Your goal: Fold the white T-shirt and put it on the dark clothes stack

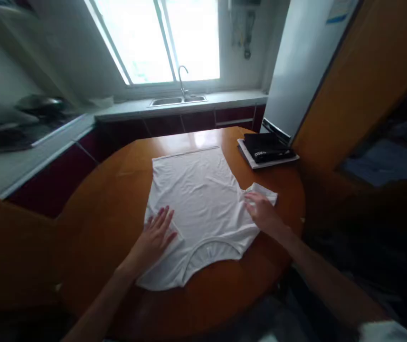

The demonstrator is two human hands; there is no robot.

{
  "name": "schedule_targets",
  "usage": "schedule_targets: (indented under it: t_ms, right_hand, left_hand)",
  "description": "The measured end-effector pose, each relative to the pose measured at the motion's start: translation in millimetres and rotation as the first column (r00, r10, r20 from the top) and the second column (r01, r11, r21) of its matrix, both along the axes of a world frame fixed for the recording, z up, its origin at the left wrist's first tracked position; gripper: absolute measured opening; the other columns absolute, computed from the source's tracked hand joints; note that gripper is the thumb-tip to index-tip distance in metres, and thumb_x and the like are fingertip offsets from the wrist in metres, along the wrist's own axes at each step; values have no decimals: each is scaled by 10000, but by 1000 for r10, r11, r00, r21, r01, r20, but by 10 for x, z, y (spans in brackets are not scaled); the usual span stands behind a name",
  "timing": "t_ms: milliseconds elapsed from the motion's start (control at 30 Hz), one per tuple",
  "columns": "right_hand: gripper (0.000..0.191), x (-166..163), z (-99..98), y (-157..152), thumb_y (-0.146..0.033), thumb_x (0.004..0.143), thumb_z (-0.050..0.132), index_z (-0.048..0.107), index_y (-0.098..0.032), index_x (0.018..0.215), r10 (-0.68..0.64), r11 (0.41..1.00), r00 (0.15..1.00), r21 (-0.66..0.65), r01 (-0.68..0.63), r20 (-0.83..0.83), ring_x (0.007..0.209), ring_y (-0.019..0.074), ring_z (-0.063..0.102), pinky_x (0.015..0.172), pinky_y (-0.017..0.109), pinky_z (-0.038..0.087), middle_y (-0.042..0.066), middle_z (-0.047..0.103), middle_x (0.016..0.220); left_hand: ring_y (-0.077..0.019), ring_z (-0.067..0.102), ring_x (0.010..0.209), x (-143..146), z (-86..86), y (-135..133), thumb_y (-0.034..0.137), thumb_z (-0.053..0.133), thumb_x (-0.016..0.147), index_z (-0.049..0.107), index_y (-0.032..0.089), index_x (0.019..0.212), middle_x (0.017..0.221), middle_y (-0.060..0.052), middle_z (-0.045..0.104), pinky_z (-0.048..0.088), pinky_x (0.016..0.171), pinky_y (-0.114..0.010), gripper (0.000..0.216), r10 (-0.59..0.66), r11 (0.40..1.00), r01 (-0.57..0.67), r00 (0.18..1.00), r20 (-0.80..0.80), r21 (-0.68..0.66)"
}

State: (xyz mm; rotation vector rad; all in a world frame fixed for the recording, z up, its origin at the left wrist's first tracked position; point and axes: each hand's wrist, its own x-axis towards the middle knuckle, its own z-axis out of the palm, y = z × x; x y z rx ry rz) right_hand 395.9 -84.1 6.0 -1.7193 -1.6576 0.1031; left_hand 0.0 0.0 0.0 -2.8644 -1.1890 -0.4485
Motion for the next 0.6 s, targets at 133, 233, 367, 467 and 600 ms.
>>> schedule_targets:
  t_ms: [133, 233, 367, 467, 600]
  right_hand:
    - [246, 788, -91, -211, -245, 887, 538, 720, -141, 1017, -307, 951, 952, -19, 307, 23, 984, 281, 624, 949, 420, 484, 140, 690, 1014]
    - [212, 1022, -191, -270, -265, 888, 553, 720, -165, 970, -334, 942, 942, -26, 334, 15, 937, 270, 618, 918, 405, 492, 118, 668, 965]
    - [216, 1001, -281, -153, -311, 896, 594, 716, -175, 1011, -301, 953, 953, -18, 302, 15, 1019, 279, 588, 942, 391, 475, 122, 649, 1045]
    - [242, 973, -283, -34, -320, 881, 642, 707, -173, 1061, -283, 955, 957, -70, 287, 64, 1035, 282, 573, 943, 384, 462, 127, 646, 1082]
    - [148, 1040, -262, 5, -257, 866, 666, 704, -186, 990, -276, 938, 954, -181, 294, 121, 978, 252, 597, 891, 346, 449, 102, 672, 1015]
  left_hand:
    - [-295, 523, 1343, 456, 327, -214, 432, 419, 1044, 502, 197, 1452, 1464, -139, 541, 445, 1110, -479, 478, -130, 986, 140, 987, 98, -93]
    - [-202, 639, 1147, 1013, 522, -541, 347, 454, 1047, 609, 270, 1335, 1295, -72, 641, 518, 1002, -330, 336, -304, 913, 332, 941, 145, -239]
    - [-212, 634, 1045, 1760, 503, -917, 330, 563, 1003, 643, 249, 1254, 1160, -61, 665, 535, 938, -336, 276, -431, 849, 441, 897, 100, -291]
    - [-236, 607, 1014, 2055, 294, -1022, 233, 594, 971, 656, 193, 1168, 1111, -75, 662, 535, 921, -366, 211, -467, 849, 447, 884, -6, -281]
    - [-195, 596, 981, 2081, 68, -1054, 42, 484, 952, 658, 188, 1142, 1092, -71, 659, 522, 891, -299, 296, -500, 814, 481, 865, 28, -325]
